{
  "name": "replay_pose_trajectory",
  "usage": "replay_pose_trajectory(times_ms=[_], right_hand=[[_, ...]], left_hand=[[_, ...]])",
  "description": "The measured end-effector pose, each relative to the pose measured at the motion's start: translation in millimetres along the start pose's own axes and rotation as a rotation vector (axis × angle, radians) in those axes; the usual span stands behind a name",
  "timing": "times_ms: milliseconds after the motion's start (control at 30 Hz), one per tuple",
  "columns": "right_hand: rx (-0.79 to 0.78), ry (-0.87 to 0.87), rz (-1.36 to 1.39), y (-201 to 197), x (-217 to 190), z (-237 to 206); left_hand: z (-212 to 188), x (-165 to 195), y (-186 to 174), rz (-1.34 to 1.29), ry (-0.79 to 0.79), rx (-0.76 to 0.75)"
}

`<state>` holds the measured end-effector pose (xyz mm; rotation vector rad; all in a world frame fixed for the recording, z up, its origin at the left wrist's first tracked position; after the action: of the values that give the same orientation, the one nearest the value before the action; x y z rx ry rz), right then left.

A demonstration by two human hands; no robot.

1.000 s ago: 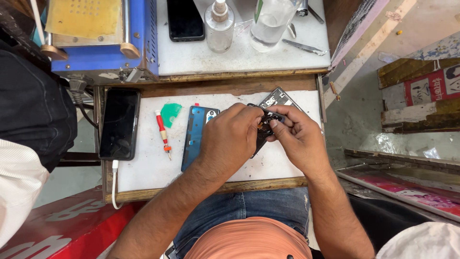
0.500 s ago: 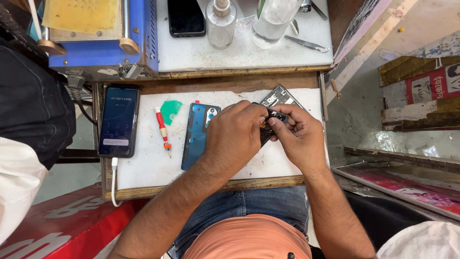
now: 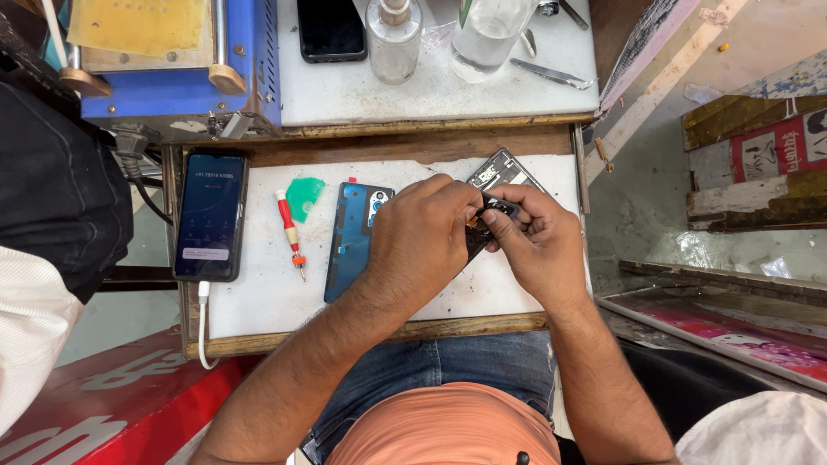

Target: The person cleans the camera module area of a disassembled smartphone with a spray bottle and then reattaches the camera module and its flex cable. They handle the phone chassis, camera module, and flex cable, and place the back cover aside.

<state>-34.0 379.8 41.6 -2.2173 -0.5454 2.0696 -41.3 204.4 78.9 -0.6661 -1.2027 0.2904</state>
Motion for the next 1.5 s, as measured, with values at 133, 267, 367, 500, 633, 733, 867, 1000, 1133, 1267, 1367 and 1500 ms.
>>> replay_pose_trajectory(times_ms=[133, 267, 367, 500, 633, 733, 867, 1000, 1133, 1267, 1367, 1500], right_hand=[[-0.014, -0.003, 0.05, -2.8, 2.7, 0.9], [-0.046, -0.012, 0.099, -7.8, 5.6, -1.2], [-0.056, -0.005, 0.066, -11.8, 7.6, -5.8], [-0.064, -0.027, 0.075, -14.3, 7.7, -9.5], [-0.054, -0.021, 0.042, -18.4, 10.2, -14.6], [-0.052, -0.017, 0.02, -20.5, 12.6, -18.7], [-0.056, -0.041, 0.006, -21.4, 14.3, -20.3], [-0.074, -0.028, 0.071, -21.1, 18.0, -24.7], [-0.064, -0.025, 0.072, -22.4, 20.1, -26.7], [-0.058, -0.03, -0.006, -25.2, 19.2, -32.4], [-0.065, -0.029, -0.015, -26.2, 19.1, -34.9], [-0.069, -0.029, 0.024, -26.8, 21.0, -37.3]], left_hand=[[-2.2, 3.4, 3.7, 0.002, 0.033, 0.053], [-5.2, 6.2, 12.4, 0.026, 0.026, 0.109], [-8.9, 8.3, 19.8, 0.031, 0.041, 0.122], [-10.0, 9.2, 25.6, 0.048, 0.053, 0.127], [-11.3, 12.1, 31.8, 0.048, 0.055, 0.123], [-13.1, 13.6, 35.3, 0.016, 0.024, 0.115], [-14.0, 16.1, 37.9, -0.005, 0.02, 0.105], [-19.4, 16.3, 37.1, -0.033, 0.022, 0.141], [-22.6, 18.8, 42.0, -0.008, 0.046, 0.153], [-24.2, 21.5, 49.0, 0.021, 0.052, 0.149], [-25.9, 22.0, 51.8, 0.021, 0.048, 0.133], [-29.0, 23.1, 54.8, 0.021, 0.044, 0.121]])
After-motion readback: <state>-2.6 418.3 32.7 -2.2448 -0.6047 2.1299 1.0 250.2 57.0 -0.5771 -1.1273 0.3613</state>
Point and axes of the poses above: each hand's wrist, its own z-axis towards the middle knuckle, its own y-axis out of the palm, x = y × z, the point moved 3 cm from there along z, towards the middle knuckle, and after that the axes turned 9 degrees about -x, right-handed, at the moved point
